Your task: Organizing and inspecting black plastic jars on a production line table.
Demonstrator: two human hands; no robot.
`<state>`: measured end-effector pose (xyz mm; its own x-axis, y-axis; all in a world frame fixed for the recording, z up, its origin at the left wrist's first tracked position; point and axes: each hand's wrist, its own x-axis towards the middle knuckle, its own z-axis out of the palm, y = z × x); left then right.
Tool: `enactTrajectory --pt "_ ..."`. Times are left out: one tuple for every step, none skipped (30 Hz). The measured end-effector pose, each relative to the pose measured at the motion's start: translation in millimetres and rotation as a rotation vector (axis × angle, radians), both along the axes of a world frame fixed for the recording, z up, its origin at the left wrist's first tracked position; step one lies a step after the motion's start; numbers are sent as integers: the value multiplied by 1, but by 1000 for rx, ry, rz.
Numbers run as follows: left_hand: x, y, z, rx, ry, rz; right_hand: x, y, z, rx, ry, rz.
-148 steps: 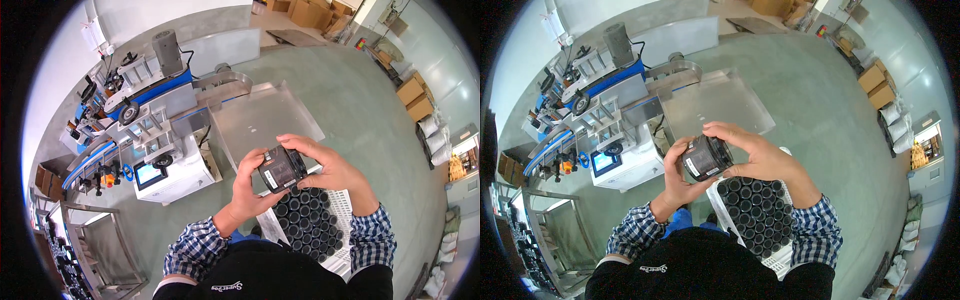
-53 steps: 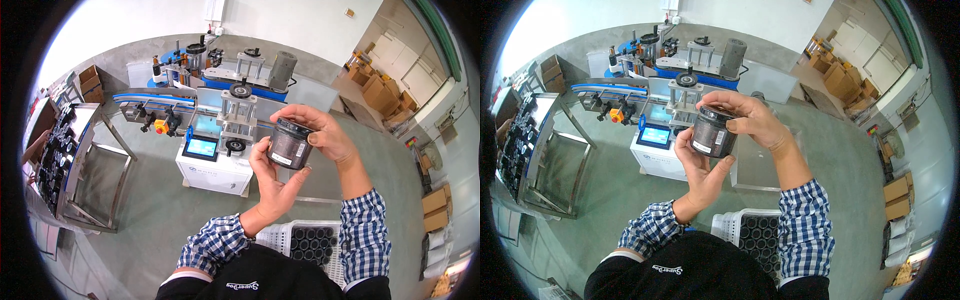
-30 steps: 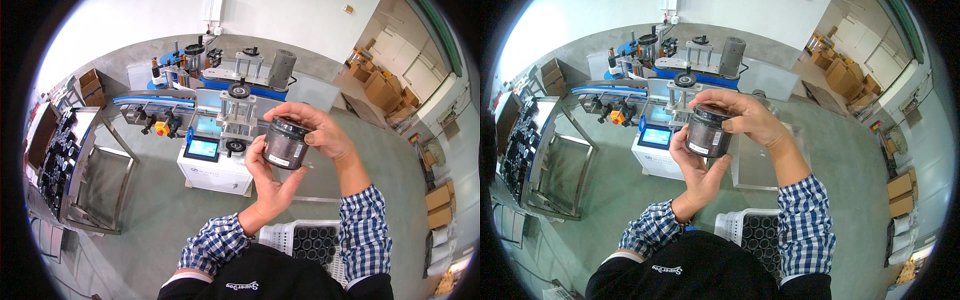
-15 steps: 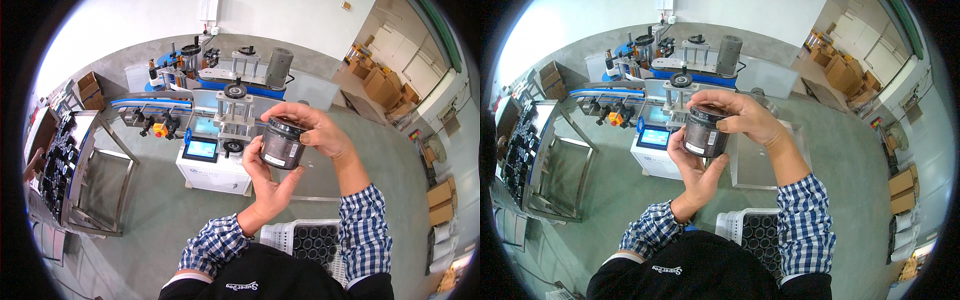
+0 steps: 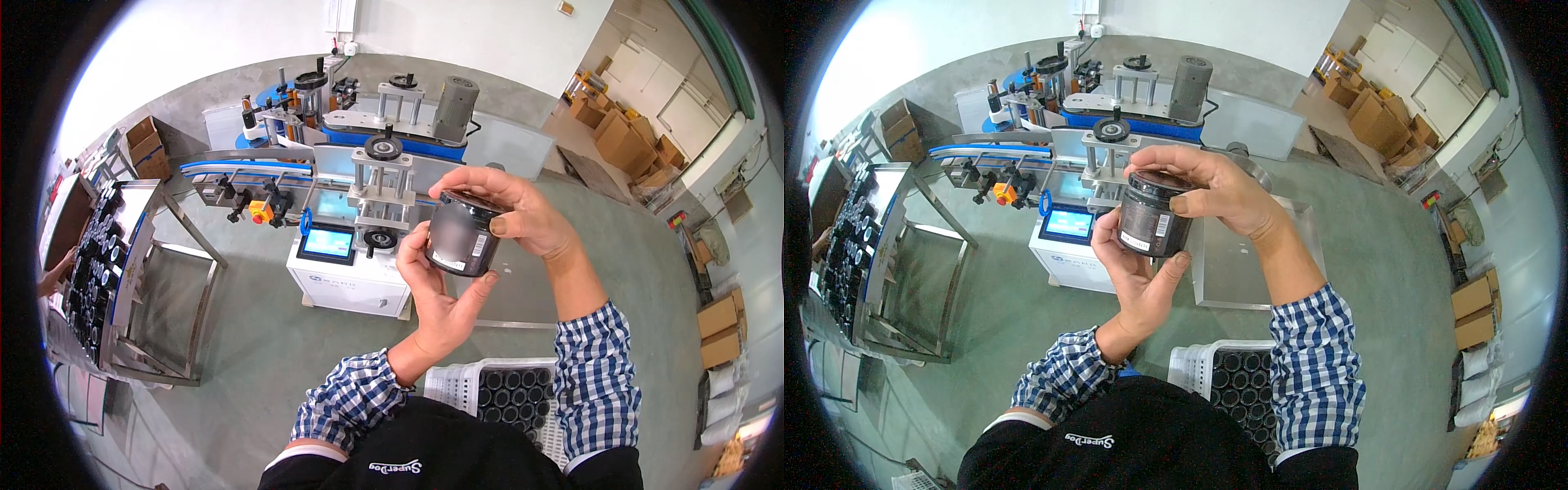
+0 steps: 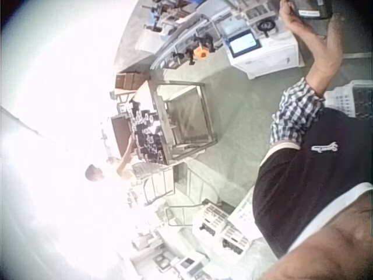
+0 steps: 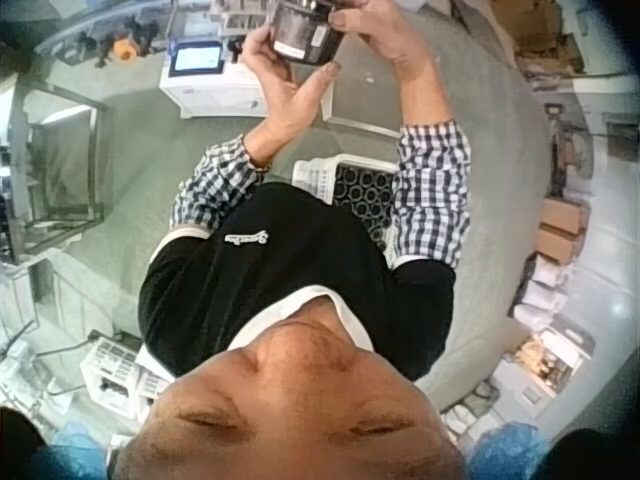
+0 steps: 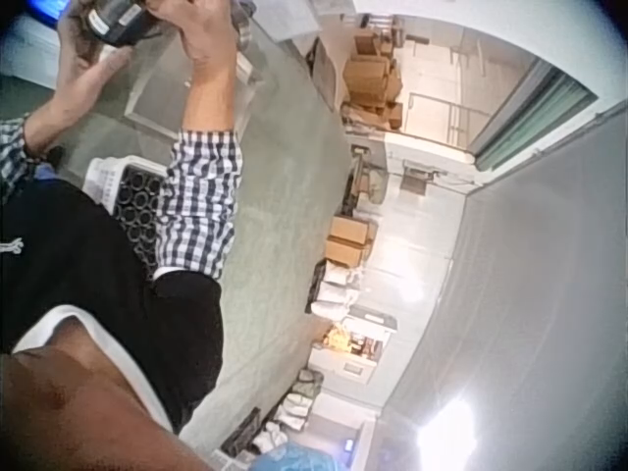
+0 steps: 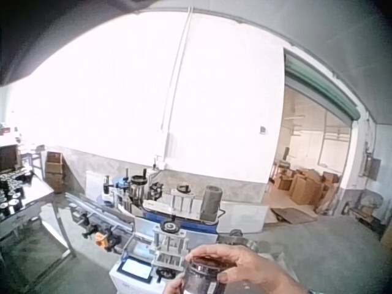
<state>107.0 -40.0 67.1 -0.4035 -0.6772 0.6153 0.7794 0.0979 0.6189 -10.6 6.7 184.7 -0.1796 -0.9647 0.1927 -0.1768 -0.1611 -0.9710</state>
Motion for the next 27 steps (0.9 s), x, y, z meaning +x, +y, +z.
enactTrajectory --pt "-1 0 -1 0 5 -1 0 0 0 1 3 -5" --pt "-1 0 -1 1 5 -3 0 0 -1 2 3 -6" --pt "-1 0 -1 4 5 -7 0 1 -1 5 -1 -10" --pt "0 0 -1 6 5 -6 1 0 -1 7 -5 -10" --pt "1 -1 -1 5 6 -4 1 -1 -1 6 -4 -8" --pt "2 -1 -1 2 6 -6 1 -1 -2 2 2 -7" --pt "3 -1 0 0 4 -9 1 -1 -2 0 7 -7" --pt "3 -1 0 2 3 -8 2 -1 -2 1 7 -7" --pt "4 -1 0 -9 1 -2 3 -1 -2 3 0 -7" --pt "5 -1 0 -21 -1 5 3 -1 -1 5 -6 -7" --pt "5 -1 -1 -21 -1 5 4 -1 -1 5 -5 -7" --pt "5 -2 -1 -20 -6 6 4 -1 -1 7 -5 -11" --pt "5 -2 -2 -19 -11 7 4 -1 -1 9 -5 -16" --pt "5 -2 -2 -18 -11 7 4 -1 -1 9 -5 -15" --pt "5 -2 -1 -17 -8 6 3 -1 -1 9 1 -14" --pt "4 -2 -2 -15 -5 2 2 -1 -2 9 7 -15" --pt "3 -2 -2 -14 -5 1 2 -2 -2 10 8 -16" --pt "3 -3 -3 -21 -1 0 2 -2 -2 10 13 -12" --pt "3 -3 -3 -27 1 2 2 -3 -2 10 16 -5" --pt "4 -4 -4 -27 1 4 3 -4 -1 9 16 -3" --pt "4 -5 -3 -32 2 11 4 -5 0 7 24 -3" --pt "6 -5 -3 -36 2 19 7 -5 0 5 31 -1" --pt "8 -6 -3 -39 2 24 9 -6 1 2 31 3" --pt "11 -7 -3 -44 -1 32 11 -7 2 -2 33 17" --pt "8 -6 -7 -42 -9 23 8 -5 -1 2 31 16" --pt "6 -6 -10 -39 -14 12 5 -3 -5 5 25 4" --pt "3 -6 -14 -37 -32 -12 1 0 -8 14 23 -2"
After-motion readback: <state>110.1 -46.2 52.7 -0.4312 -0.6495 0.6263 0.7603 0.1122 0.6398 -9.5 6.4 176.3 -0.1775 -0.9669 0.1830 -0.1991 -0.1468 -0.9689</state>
